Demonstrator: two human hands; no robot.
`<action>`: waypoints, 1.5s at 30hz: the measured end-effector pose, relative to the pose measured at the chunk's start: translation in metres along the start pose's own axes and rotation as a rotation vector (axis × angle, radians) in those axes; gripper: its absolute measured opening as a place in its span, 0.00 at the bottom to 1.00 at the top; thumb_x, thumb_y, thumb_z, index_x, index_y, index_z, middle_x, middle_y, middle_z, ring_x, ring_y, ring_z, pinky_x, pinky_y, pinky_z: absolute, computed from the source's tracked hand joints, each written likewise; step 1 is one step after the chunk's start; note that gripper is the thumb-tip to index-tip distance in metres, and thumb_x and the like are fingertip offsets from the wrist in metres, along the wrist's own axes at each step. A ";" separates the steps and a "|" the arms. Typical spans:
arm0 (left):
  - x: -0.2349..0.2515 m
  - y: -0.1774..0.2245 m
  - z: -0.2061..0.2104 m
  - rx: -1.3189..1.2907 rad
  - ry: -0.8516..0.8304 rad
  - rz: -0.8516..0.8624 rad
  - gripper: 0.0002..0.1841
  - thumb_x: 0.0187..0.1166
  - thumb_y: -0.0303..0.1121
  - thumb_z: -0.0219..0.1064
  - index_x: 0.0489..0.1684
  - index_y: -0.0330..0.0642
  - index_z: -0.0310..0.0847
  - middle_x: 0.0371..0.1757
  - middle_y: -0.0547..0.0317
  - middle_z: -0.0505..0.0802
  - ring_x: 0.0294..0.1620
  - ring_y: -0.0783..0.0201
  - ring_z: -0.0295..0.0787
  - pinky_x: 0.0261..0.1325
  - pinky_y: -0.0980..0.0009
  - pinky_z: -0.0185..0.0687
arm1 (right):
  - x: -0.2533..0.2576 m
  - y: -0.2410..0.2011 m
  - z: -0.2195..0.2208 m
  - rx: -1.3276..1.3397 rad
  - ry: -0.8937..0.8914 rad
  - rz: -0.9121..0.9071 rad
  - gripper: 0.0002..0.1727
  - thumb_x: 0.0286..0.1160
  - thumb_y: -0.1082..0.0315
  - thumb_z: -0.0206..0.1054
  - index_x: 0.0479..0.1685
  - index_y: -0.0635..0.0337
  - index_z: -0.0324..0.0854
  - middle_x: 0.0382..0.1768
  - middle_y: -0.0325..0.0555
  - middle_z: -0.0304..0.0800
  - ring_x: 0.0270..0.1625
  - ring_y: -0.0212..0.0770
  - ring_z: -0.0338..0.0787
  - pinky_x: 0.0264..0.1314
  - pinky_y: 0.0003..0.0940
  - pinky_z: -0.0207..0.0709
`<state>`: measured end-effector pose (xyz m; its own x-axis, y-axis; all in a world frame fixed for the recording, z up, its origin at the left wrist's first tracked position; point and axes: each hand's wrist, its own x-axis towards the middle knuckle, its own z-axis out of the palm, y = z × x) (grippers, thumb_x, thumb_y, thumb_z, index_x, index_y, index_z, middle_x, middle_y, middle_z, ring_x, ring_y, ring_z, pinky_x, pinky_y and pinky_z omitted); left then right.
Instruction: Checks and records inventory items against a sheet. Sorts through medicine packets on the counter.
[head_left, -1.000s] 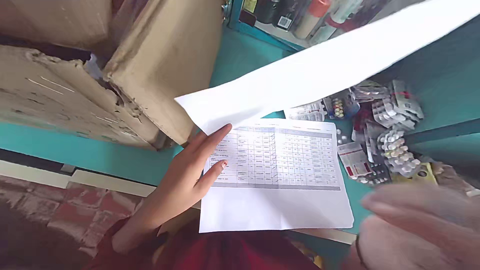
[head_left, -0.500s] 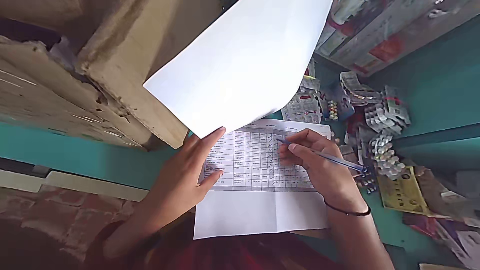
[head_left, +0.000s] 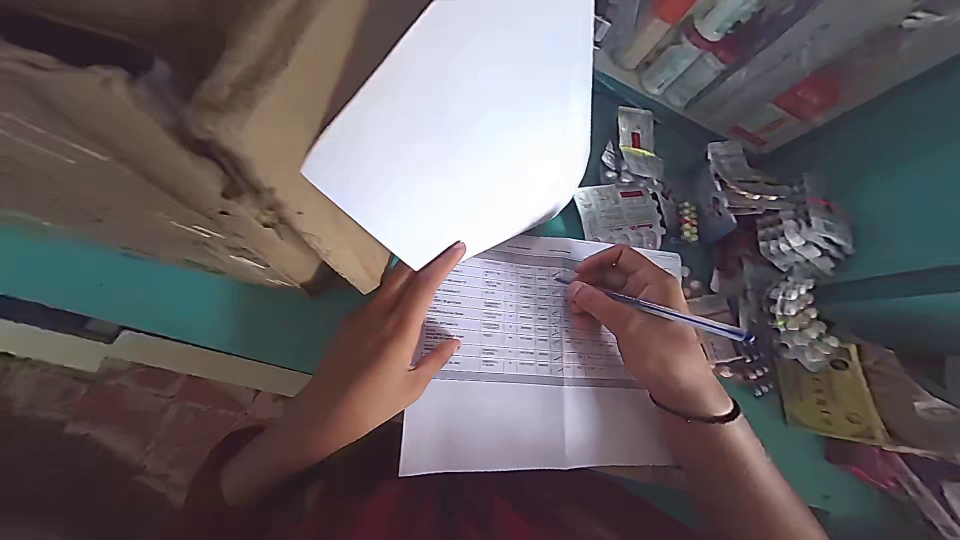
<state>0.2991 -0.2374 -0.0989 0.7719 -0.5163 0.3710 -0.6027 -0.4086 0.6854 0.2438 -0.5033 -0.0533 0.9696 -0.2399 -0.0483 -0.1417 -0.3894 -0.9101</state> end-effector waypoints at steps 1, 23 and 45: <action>0.000 0.000 -0.001 -0.011 -0.003 -0.010 0.44 0.65 0.36 0.76 0.90 0.45 0.62 0.74 0.44 0.83 0.62 0.51 0.87 0.56 0.55 0.87 | 0.002 0.002 0.003 -0.007 0.008 -0.005 0.08 0.69 0.76 0.68 0.43 0.54 0.79 0.29 0.30 0.88 0.25 0.23 0.88 0.29 0.18 0.85; 0.004 0.000 -0.002 -0.079 -0.029 -0.047 0.50 0.63 0.36 0.77 0.94 0.48 0.54 0.85 0.44 0.71 0.75 0.55 0.80 0.67 0.62 0.84 | 0.001 0.018 0.007 0.014 0.115 -0.104 0.10 0.60 0.76 0.68 0.31 0.47 0.80 0.23 0.24 0.87 0.19 0.19 0.82 0.20 0.14 0.78; 0.002 -0.002 -0.001 -0.051 -0.018 -0.033 0.49 0.64 0.38 0.76 0.94 0.48 0.54 0.84 0.42 0.72 0.75 0.53 0.80 0.68 0.60 0.85 | 0.000 0.007 0.012 -0.129 0.172 -0.018 0.11 0.62 0.78 0.71 0.26 0.51 0.75 0.18 0.28 0.84 0.14 0.20 0.79 0.15 0.15 0.74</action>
<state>0.3022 -0.2368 -0.0988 0.7870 -0.5169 0.3367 -0.5658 -0.3871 0.7280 0.2455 -0.4952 -0.0652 0.9254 -0.3759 0.0486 -0.1596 -0.5026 -0.8497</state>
